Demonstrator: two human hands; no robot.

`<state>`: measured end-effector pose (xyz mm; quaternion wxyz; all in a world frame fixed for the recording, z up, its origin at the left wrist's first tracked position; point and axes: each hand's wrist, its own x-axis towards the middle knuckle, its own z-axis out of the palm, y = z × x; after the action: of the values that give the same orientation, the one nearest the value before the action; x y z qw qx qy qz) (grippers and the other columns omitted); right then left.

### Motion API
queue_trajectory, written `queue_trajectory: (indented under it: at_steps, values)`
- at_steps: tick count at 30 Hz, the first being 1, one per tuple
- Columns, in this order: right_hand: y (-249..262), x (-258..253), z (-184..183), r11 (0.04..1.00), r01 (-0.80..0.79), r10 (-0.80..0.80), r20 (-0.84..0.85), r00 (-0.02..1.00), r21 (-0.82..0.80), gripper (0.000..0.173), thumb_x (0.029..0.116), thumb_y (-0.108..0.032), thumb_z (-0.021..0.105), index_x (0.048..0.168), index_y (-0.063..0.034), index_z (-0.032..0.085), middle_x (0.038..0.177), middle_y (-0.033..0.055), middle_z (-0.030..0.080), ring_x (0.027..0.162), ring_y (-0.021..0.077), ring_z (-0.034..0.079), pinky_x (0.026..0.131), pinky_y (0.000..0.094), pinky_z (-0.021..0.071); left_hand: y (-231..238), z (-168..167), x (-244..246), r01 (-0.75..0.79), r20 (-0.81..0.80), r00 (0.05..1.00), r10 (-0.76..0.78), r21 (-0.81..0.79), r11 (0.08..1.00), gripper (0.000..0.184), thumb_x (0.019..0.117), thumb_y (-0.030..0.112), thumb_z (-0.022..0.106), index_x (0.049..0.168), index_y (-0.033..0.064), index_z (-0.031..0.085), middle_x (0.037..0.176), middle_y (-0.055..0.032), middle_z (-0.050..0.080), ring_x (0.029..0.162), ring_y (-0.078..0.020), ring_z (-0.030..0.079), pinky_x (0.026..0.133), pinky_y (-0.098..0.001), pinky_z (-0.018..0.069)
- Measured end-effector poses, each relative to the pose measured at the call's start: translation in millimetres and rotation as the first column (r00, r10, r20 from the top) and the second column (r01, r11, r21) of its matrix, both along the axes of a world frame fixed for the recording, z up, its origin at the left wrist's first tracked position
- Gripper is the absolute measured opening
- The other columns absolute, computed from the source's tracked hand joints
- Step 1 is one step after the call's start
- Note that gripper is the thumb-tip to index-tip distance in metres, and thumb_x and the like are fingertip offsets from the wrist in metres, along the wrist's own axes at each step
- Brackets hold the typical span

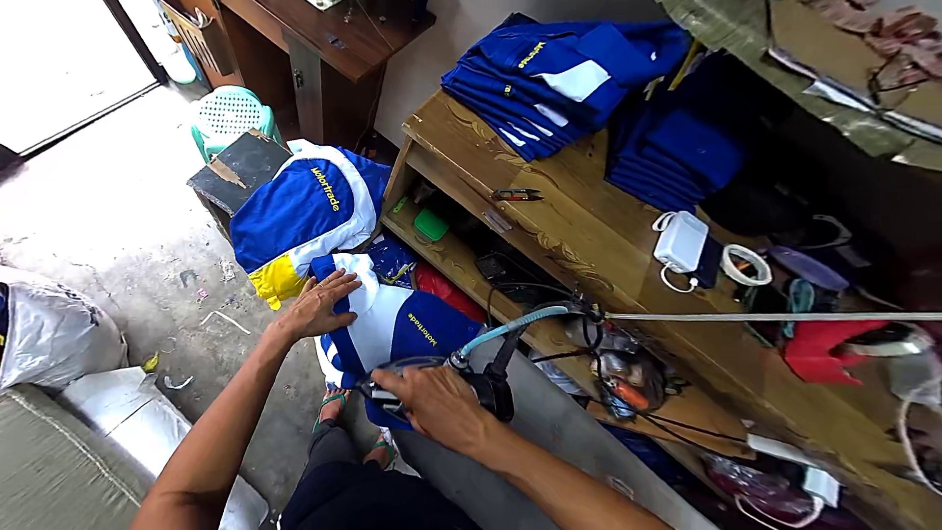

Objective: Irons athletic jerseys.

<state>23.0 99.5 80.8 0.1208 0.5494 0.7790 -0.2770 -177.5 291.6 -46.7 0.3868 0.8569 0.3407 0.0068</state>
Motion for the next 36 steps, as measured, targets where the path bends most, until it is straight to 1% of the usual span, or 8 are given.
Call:
queue_trajectory:
  at_steps: [6,11,13,16,19,21,24,36]
  values:
    - [-36,38,14,0.984,0.107,-0.116,-0.057,0.992,-0.145,0.064,0.0859,-0.010,0.068,0.145,-0.0289,0.055,0.087,0.0174,0.070,0.075,0.0400,0.069,0.063,0.0578,0.0525,-40,-20,54,-0.218,0.058,0.976,0.211,0.344,0.913,0.053,0.1102,0.048,0.025,0.151,0.0270,0.053,0.163,-0.0012,0.043,0.156,-0.0335,0.027,0.121,-0.0719,0.0081]
    - [-28,72,34,0.953,0.301,-0.300,-0.043,0.953,0.028,0.061,0.0855,-0.016,0.070,0.143,-0.0300,0.057,0.090,0.0145,0.072,0.077,0.0378,0.071,0.065,0.0587,0.0550,9,-40,56,-0.167,0.049,0.986,0.162,0.453,0.876,0.056,0.1090,0.051,0.027,0.145,0.0245,0.060,0.164,-0.0048,0.039,0.157,-0.0357,0.020,0.123,-0.0694,0.0066]
    - [-9,83,35,0.931,0.347,-0.342,-0.062,0.938,0.113,0.057,0.0870,-0.017,0.069,0.142,-0.0287,0.058,0.090,0.0150,0.072,0.078,0.0379,0.071,0.066,0.0595,0.0548,13,-32,53,-0.250,0.149,0.968,0.201,0.502,0.828,0.054,0.1075,0.049,0.036,0.144,0.0173,0.060,0.162,-0.0131,0.041,0.155,-0.0396,0.024,0.123,-0.0670,0.0126]
    - [28,96,27,0.908,0.385,-0.375,-0.088,0.923,0.168,0.052,0.0900,-0.019,0.066,0.141,-0.0283,0.060,0.092,0.0151,0.073,0.082,0.0382,0.071,0.071,0.0613,0.0543,-35,-6,42,-0.281,0.293,0.943,0.157,0.450,0.848,0.058,0.0961,0.055,0.057,0.124,0.0058,0.069,0.131,-0.0218,0.063,0.130,-0.0429,0.054,0.112,-0.0632,0.0377]
    - [64,101,10,0.922,0.330,-0.319,-0.088,0.944,0.201,0.049,0.0919,-0.019,0.066,0.139,-0.0268,0.061,0.089,0.0152,0.072,0.081,0.0382,0.070,0.070,0.0607,0.0536,-123,9,30,0.016,0.227,0.966,-0.122,0.421,0.907,0.070,0.0806,0.068,0.073,0.126,0.0157,0.068,0.121,-0.0155,0.069,0.117,-0.0382,0.064,0.103,-0.0634,0.0463]
    - [80,98,-3,0.947,0.241,-0.231,-0.070,0.971,0.215,0.049,0.0916,-0.017,0.066,0.139,-0.0270,0.060,0.090,0.0142,0.072,0.080,0.0373,0.070,0.069,0.0594,0.0539,-162,-6,24,0.118,0.201,0.948,-0.247,0.498,0.859,0.054,0.0854,0.047,0.076,0.132,0.0212,0.065,0.122,-0.0105,0.069,0.115,-0.0333,0.065,0.102,-0.0593,0.0483]
    - [85,92,-15,0.970,0.080,-0.067,-0.062,0.996,0.231,0.053,0.0897,-0.014,0.065,0.140,-0.0293,0.060,0.090,0.0132,0.072,0.078,0.0362,0.070,0.065,0.0573,0.0529,-177,-22,17,0.040,0.257,0.942,-0.216,0.553,0.832,0.020,0.0953,0.018,0.061,0.111,0.0198,0.073,0.110,-0.0029,0.070,0.105,-0.0250,0.064,0.098,-0.0477,0.0499]
    - [-16,86,-8,0.993,-0.084,0.082,0.031,0.996,0.088,0.060,0.0912,-0.008,0.062,0.147,-0.0290,0.054,0.086,0.0181,0.067,0.072,0.0396,0.067,0.060,0.0548,0.0511,-179,-27,1,-0.064,0.405,0.905,-0.126,0.423,0.904,0.026,0.1004,0.022,0.054,0.117,0.0230,0.074,0.111,-0.0030,0.070,0.110,-0.0229,0.062,0.098,-0.0406,0.0498]
